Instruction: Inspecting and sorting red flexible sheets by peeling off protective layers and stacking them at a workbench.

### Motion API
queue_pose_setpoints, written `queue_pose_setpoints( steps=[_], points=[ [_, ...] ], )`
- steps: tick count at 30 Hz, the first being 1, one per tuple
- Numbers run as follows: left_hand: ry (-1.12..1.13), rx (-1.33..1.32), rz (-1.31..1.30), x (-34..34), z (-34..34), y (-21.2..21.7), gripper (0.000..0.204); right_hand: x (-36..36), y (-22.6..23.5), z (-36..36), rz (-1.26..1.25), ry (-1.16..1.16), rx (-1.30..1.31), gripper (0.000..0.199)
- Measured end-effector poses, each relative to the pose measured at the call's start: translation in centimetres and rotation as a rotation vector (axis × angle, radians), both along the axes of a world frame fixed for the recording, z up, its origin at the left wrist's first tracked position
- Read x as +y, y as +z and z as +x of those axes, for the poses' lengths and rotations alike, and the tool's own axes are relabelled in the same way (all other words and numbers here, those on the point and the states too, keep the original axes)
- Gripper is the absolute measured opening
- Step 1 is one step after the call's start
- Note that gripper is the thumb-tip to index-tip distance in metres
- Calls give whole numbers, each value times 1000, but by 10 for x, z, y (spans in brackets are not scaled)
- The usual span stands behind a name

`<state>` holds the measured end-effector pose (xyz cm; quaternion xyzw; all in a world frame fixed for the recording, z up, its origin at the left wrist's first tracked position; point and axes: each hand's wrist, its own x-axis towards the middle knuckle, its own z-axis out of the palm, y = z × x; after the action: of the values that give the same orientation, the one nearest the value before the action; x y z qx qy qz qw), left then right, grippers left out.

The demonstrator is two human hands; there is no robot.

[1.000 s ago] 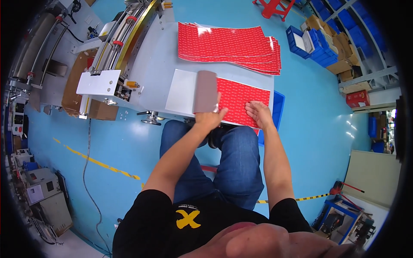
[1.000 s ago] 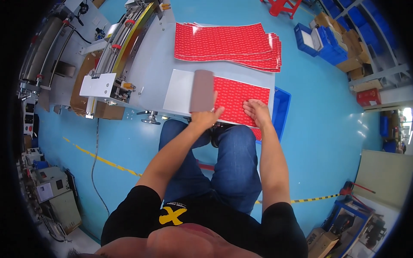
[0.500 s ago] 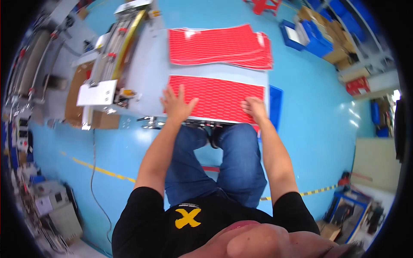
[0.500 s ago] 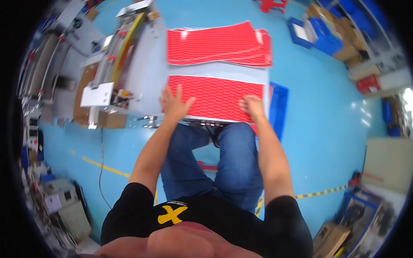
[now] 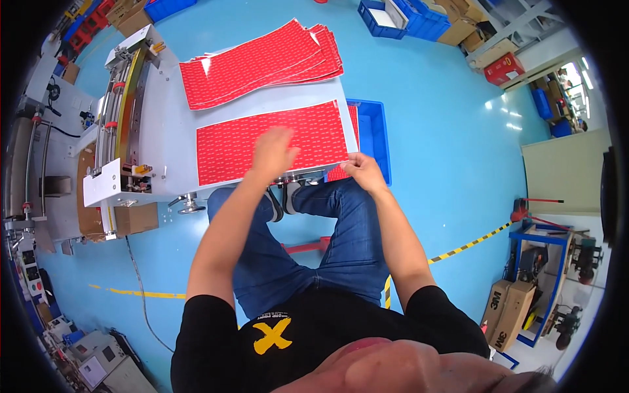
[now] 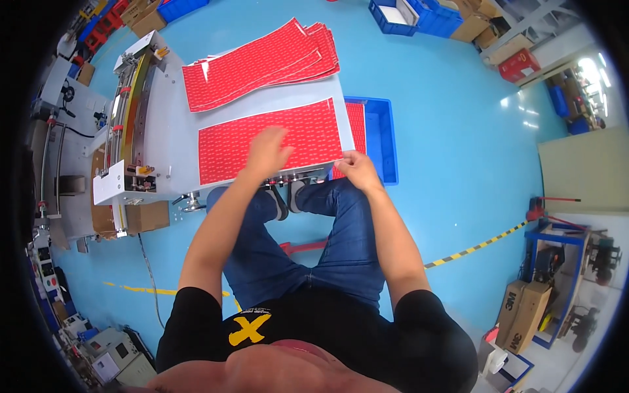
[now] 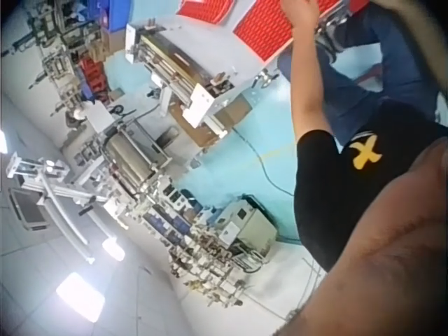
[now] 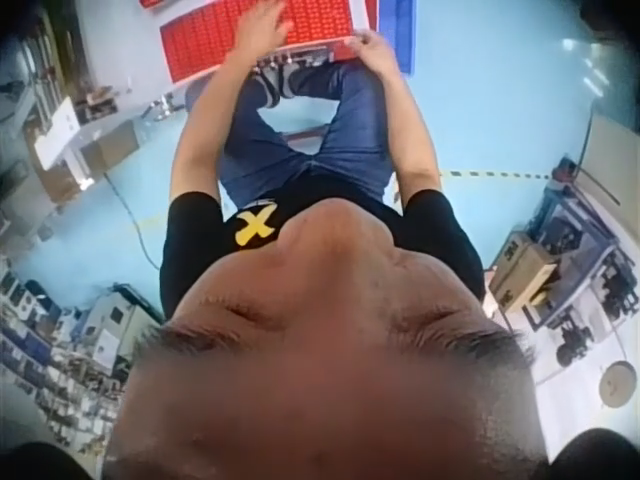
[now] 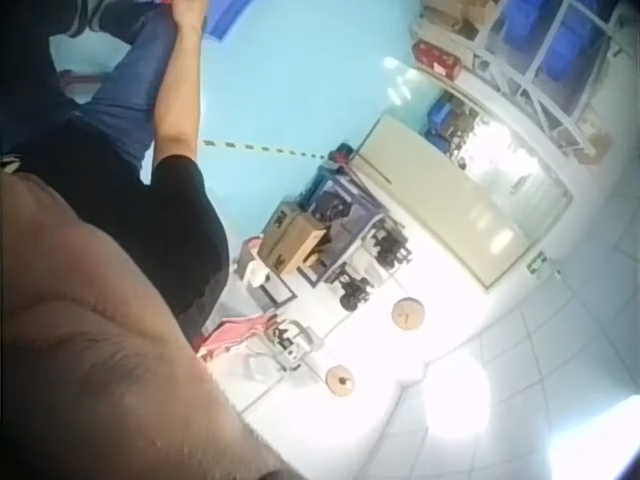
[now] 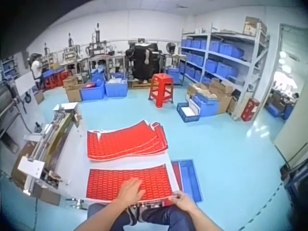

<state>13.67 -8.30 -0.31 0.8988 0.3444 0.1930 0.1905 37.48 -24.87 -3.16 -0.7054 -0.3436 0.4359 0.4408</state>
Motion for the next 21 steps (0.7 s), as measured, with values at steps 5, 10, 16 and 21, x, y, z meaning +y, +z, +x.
queue_pose_setpoints(
  steps=[5,10,16,21],
  points=[
    [-176,-219,-100,-44,62,-19,34,-3,-6,-13,-38,-64,73,16],
    [-133,-277,-102,-54,58,-36,29,-2,-7,-16,-1,-119,97,16],
    [-90,-304,-165,-54,61,-37,24,-4,-8,-19,15,-156,164,15],
    [-120,-292,-133,-57,66,-30,24,-4,-9,-19,2,-148,154,15]
  ],
)
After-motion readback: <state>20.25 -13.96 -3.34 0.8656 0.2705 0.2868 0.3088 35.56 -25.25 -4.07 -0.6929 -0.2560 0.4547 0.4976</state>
